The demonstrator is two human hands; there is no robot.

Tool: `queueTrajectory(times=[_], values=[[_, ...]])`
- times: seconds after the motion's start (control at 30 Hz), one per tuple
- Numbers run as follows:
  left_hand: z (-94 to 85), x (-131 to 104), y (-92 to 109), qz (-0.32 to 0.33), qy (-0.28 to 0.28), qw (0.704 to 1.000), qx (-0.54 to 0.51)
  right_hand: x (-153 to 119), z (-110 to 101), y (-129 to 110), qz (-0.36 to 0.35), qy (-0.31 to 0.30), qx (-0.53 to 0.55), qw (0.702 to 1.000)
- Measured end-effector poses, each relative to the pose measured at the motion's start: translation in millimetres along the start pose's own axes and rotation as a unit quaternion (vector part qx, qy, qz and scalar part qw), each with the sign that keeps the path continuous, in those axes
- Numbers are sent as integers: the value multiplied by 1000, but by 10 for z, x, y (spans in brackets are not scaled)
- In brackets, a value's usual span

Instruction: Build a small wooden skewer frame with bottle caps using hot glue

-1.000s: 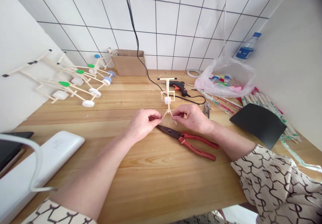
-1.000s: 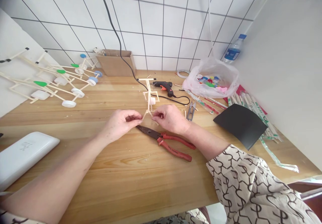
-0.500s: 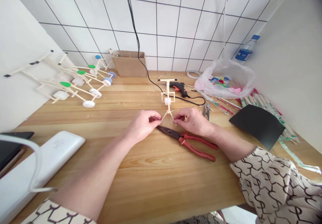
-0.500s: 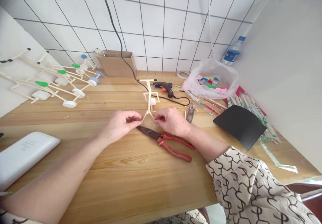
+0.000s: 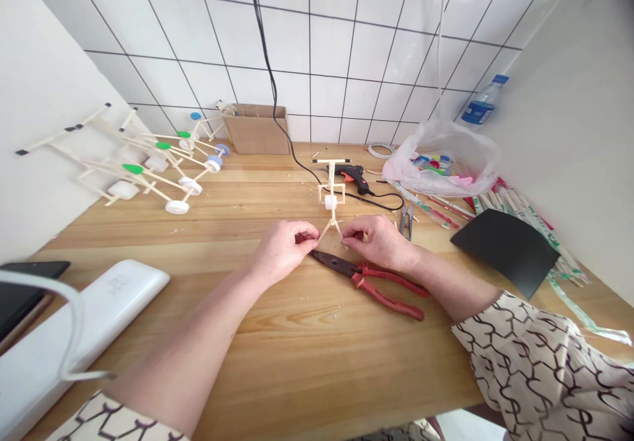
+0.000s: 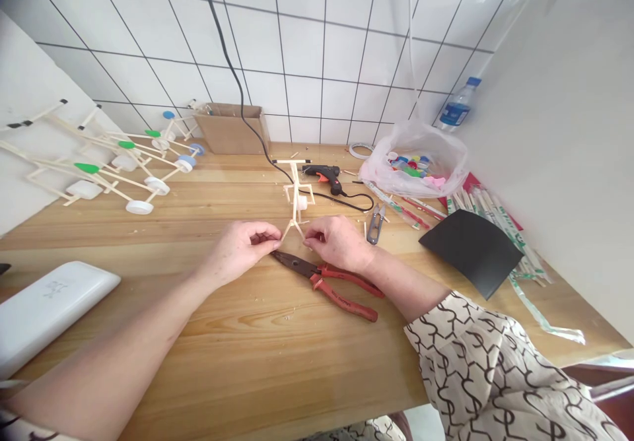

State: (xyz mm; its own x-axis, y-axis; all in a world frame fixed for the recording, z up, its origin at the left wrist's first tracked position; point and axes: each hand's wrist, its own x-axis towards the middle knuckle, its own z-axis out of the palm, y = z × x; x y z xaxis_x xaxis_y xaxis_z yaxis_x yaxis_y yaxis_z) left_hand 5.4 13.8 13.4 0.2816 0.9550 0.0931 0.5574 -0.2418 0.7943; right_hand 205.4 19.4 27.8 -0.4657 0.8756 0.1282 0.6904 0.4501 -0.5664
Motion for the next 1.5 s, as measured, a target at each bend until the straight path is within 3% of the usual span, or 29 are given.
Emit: queueTrajectory(times=[1.17, 1.33, 1.5], values=[[15, -30, 43, -5, -3, 1000, 14, -28, 20, 47, 31, -5, -14, 999], [-20, -28, -10, -15, -9, 1000, -7, -59, -103, -43, 47, 3, -6, 999], [-121, -23, -29, -32, -15, 999, 23, -256, -280, -211, 33, 5, -72, 997]])
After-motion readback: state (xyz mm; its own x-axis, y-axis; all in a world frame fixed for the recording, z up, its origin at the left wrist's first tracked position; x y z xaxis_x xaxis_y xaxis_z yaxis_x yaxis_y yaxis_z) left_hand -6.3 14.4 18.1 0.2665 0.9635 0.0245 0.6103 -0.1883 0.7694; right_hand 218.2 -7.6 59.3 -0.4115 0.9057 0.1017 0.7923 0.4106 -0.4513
